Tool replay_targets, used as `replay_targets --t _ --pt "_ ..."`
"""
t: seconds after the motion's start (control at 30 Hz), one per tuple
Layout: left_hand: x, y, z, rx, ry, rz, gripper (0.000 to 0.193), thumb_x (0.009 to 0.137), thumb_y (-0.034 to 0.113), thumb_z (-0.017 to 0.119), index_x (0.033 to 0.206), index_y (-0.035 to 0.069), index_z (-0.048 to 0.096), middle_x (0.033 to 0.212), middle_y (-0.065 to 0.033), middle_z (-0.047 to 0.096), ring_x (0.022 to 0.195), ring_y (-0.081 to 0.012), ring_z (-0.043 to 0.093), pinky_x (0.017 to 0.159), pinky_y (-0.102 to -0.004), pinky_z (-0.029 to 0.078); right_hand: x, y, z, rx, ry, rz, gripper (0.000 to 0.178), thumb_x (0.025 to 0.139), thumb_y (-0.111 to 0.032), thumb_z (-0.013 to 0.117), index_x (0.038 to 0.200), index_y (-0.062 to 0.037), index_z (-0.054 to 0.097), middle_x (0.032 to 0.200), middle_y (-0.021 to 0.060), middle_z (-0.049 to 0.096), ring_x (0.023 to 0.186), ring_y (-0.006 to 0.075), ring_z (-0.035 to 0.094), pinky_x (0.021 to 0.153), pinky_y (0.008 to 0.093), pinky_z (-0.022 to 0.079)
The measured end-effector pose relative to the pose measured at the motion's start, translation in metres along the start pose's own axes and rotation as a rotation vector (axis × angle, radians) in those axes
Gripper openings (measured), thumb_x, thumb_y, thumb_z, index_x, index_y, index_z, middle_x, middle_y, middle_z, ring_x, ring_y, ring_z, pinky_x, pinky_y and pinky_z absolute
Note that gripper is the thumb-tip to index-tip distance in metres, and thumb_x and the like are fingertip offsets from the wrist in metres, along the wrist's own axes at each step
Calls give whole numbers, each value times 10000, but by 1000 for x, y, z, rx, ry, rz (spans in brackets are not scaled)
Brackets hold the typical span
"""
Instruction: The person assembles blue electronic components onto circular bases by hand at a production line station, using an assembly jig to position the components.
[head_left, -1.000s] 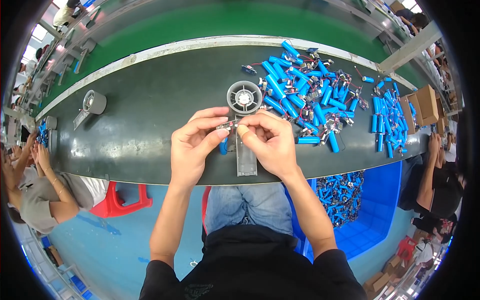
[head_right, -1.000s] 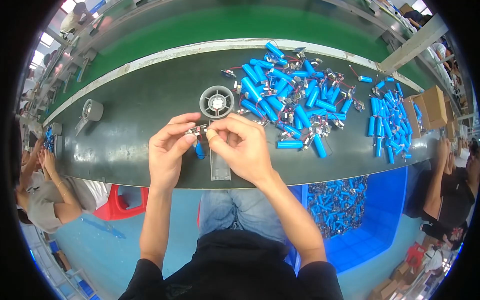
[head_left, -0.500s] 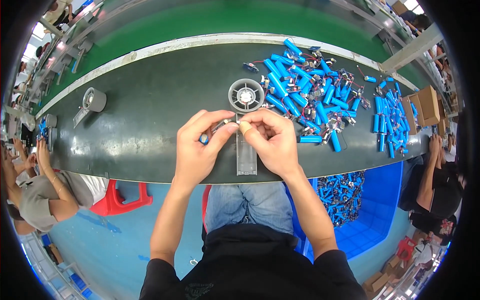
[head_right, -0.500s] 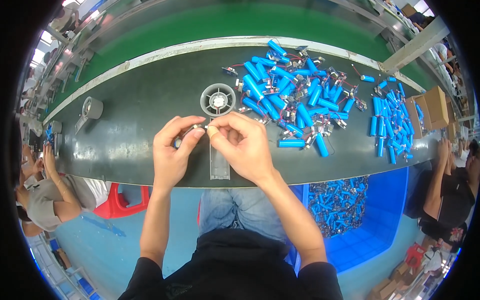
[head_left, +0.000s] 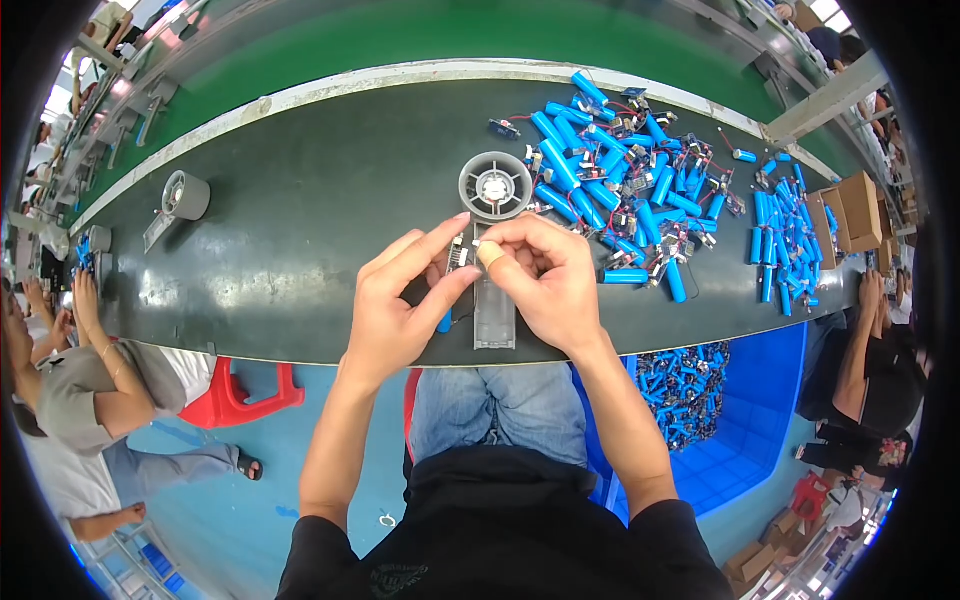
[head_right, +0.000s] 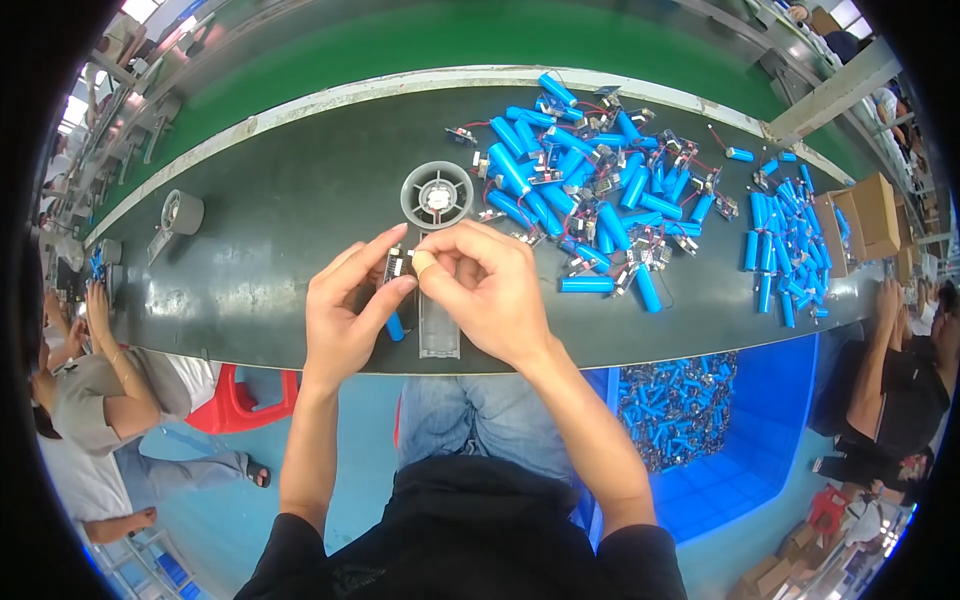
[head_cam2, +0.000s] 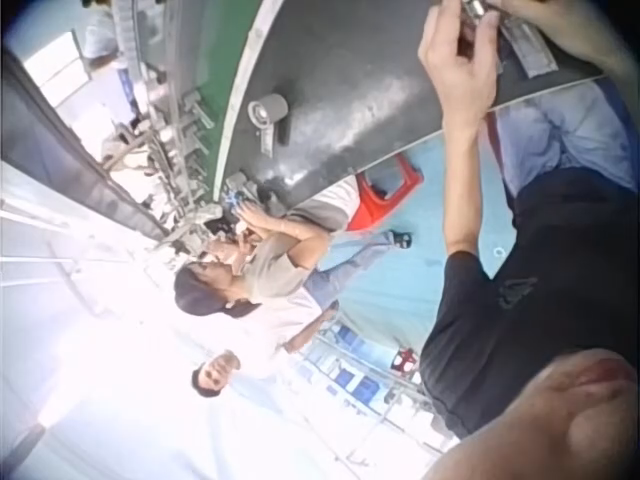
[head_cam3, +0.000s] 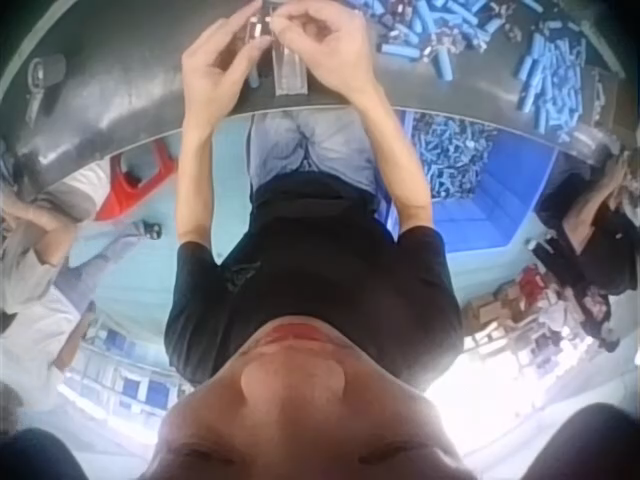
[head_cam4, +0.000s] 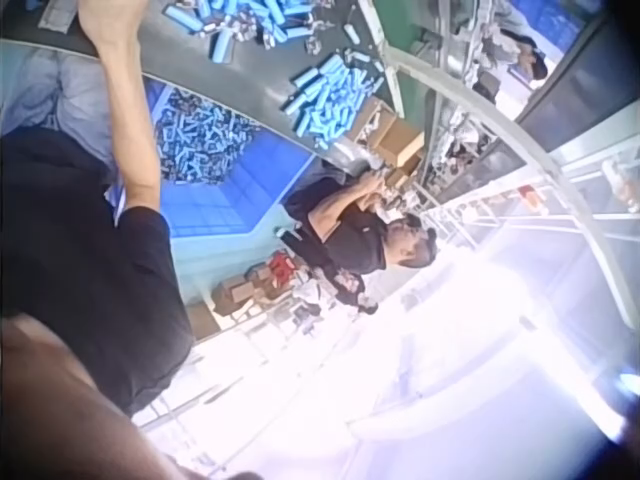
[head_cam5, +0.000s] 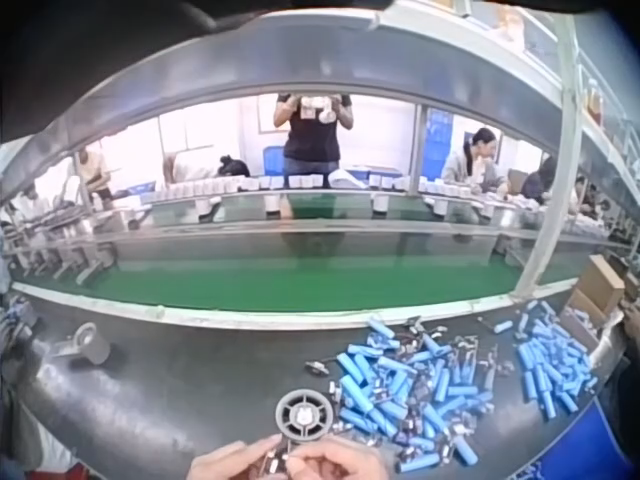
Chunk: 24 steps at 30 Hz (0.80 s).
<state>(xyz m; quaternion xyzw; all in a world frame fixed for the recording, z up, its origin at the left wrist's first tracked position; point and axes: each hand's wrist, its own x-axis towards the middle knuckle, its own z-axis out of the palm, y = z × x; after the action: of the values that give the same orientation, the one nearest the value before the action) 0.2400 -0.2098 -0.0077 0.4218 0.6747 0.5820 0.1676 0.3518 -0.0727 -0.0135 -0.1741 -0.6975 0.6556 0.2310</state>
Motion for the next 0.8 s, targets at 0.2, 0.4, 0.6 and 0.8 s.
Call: replay_targets --t 0.2,0.4,0.6,0.8 --pt "0 -3 -9 -183 -141 9 460 838 -4 687 1291 26 613 798 -22 501 706 -94 485 609 -238 403 -1 -3 -1 12 -41 63 95 885 4 647 976 20 668 862 -6 645 720 1 566 585 156 412" --pt "1 -1 -22 -274 -272 -85 443 889 -5 609 1330 4 570 947 -50 519 834 -114 521 720 -247 444 -2 -1 -2 89 -70 113 104 893 5 637 992 23 664 888 13 671 762 22 601 645 164 462" --pt "0 -2 -18 -284 -200 -51 434 897 -15 604 1328 -17 562 1145 -101 574 923 -144 569 825 -270 487 -1 -4 0 151 -66 112 101 903 -8 646 997 20 668 884 11 677 760 25 595 663 177 466" --pt "-3 -6 -19 -410 -161 -89 444 860 -89 617 1299 -32 579 1248 -165 622 1060 -192 613 930 -309 496 0 -7 -2 191 -76 164 98 905 -20 652 990 22 675 870 10 680 770 41 597 688 202 478"
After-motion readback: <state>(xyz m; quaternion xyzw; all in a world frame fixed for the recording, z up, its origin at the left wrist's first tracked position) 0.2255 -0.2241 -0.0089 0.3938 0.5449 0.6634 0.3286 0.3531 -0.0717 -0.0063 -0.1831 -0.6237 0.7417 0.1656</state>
